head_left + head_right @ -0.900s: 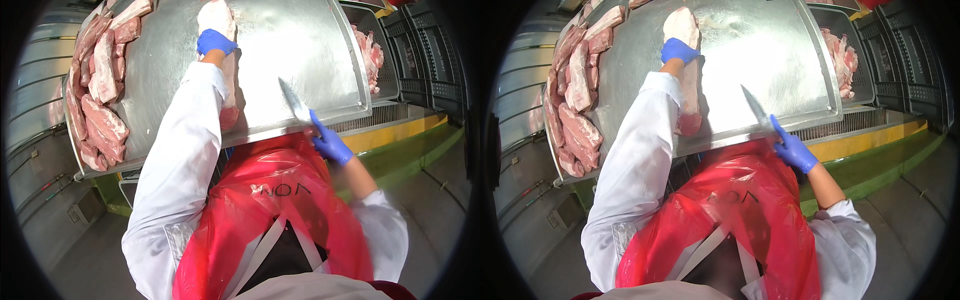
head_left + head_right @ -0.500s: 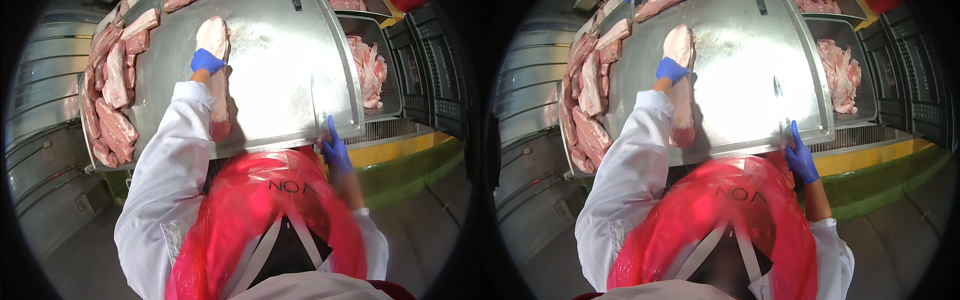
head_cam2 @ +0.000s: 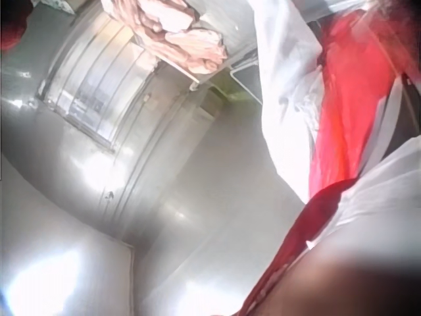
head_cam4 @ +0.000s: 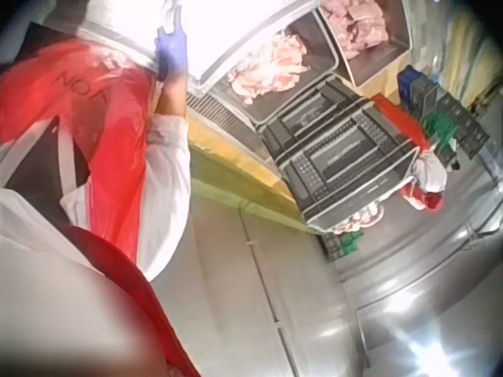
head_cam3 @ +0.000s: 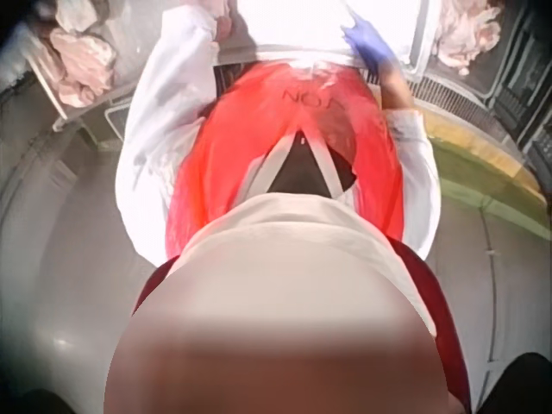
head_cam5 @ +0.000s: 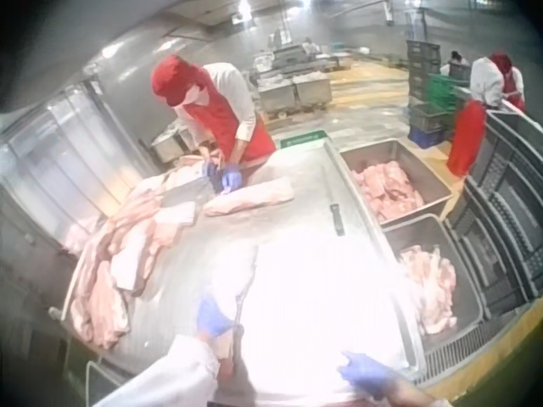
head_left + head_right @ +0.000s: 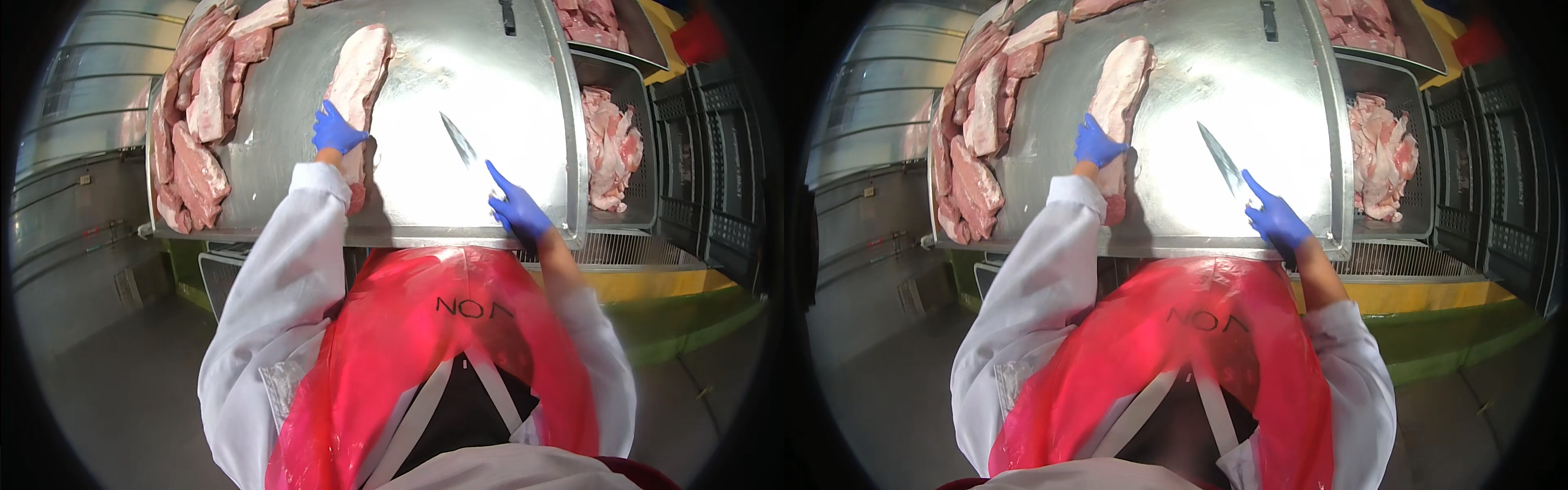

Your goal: The person uses a knife to trim fat and separate lean meat from large cuts of pork on a stainless steel table. The person repeatedly slices the meat, removes fat layers, and places the trimmed pieces into a nearby basket.

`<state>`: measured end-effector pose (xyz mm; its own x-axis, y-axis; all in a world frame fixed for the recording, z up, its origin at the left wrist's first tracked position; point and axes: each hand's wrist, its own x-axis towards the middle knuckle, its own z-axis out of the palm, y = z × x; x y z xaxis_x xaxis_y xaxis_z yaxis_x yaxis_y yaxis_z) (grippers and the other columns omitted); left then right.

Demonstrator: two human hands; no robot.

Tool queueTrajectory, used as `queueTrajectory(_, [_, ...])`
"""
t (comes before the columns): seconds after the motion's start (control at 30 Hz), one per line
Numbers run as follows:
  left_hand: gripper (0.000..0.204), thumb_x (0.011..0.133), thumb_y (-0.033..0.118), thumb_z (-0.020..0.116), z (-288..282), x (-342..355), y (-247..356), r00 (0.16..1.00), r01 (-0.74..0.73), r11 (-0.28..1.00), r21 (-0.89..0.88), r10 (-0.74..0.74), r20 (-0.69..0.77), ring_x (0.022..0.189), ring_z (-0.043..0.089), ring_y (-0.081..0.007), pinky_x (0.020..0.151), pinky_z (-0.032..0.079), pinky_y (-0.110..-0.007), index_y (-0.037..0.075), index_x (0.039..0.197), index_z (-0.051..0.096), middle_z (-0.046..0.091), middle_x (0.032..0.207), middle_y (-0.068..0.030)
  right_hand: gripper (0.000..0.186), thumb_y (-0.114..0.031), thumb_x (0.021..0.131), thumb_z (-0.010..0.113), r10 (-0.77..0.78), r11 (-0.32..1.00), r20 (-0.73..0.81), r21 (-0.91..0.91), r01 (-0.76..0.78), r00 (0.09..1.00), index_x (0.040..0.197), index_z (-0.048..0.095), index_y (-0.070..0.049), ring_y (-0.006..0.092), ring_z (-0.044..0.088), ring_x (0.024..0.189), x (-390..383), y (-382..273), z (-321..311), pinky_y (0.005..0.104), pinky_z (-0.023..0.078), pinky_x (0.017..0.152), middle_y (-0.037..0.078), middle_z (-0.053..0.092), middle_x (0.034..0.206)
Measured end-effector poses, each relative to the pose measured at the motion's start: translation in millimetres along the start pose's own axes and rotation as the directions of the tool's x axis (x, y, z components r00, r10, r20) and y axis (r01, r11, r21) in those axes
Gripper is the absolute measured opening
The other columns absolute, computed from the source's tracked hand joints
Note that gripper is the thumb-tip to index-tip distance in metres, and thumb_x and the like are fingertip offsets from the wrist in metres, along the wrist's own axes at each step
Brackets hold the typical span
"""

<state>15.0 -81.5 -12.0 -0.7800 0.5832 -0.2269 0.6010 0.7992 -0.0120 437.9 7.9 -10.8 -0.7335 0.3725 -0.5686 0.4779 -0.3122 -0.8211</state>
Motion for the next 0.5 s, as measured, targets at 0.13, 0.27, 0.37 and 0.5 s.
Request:
queueTrajectory(0.13, [0.134,0.06,0.049,0.092,-2.5,-23.9,-11.9,0.976,0.194,0.979,-0.061,-0.187,0.111,0.136,0.044,-0.0444,0.108,0.044,-0.052,0.002,0.158,0.013,0.039,0.15,-0.0286,0.073,-0.01,0.098,0.054,-0.019,1.0,0.122,-0.004,0.02,0.992,0.161,0.021,-0.026,0.01,0.051,0.052,99.4,-24.4,13.1,0.027,0.048,0.045,0.004,0.057,0.073])
queueTrajectory(0.27, [0.125,0.059,0.046,0.09,-3.7,-28.7,-11.6,0.983,0.142,0.989,0.033,-0.145,0.11,0.131,0.05,-0.0446,0.105,0.046,-0.049,-0.002,0.153,0.023,0.045,0.144,-0.0316,0.074,-0.008,0.098,0.051,-0.019,0.995,0.203,-0.088,0.038,0.979,0.162,0.018,-0.027,0.0101,0.052,0.05,149.4,-64.8,22.6,0.0261,0.05,0.043,0.004,0.056,0.072])
queueTrajectory(0.37, [0.116,0.058,0.045,0.09,-12.9,-22.6,-17.8,0.982,0.111,0.993,-0.044,-0.103,0.157,0.127,0.054,-0.0429,0.103,0.048,-0.046,-0.002,0.147,0.032,0.048,0.141,-0.0311,0.074,-0.007,0.098,0.052,-0.024,0.993,0.22,-0.106,0.049,0.975,0.161,0.019,-0.026,0.01,0.052,0.049,174.6,-82.8,28.5,0.0264,0.049,0.042,0.005,0.057,0.071])
queueTrajectory(0.5, [0.103,0.057,0.044,0.09,-15.5,1.1,-58.1,0.987,-0.041,0.98,-0.193,0.071,0.147,0.119,0.059,-0.0413,0.099,0.05,-0.044,-0.002,0.137,0.043,0.057,0.13,-0.0291,0.074,-0.008,0.096,0.054,-0.077,0.994,0.196,0.096,0.059,0.978,0.161,0.023,-0.024,0.0102,0.05,0.047,201.7,-88.5,47.2,0.0271,0.048,0.043,0.005,0.057,0.07])
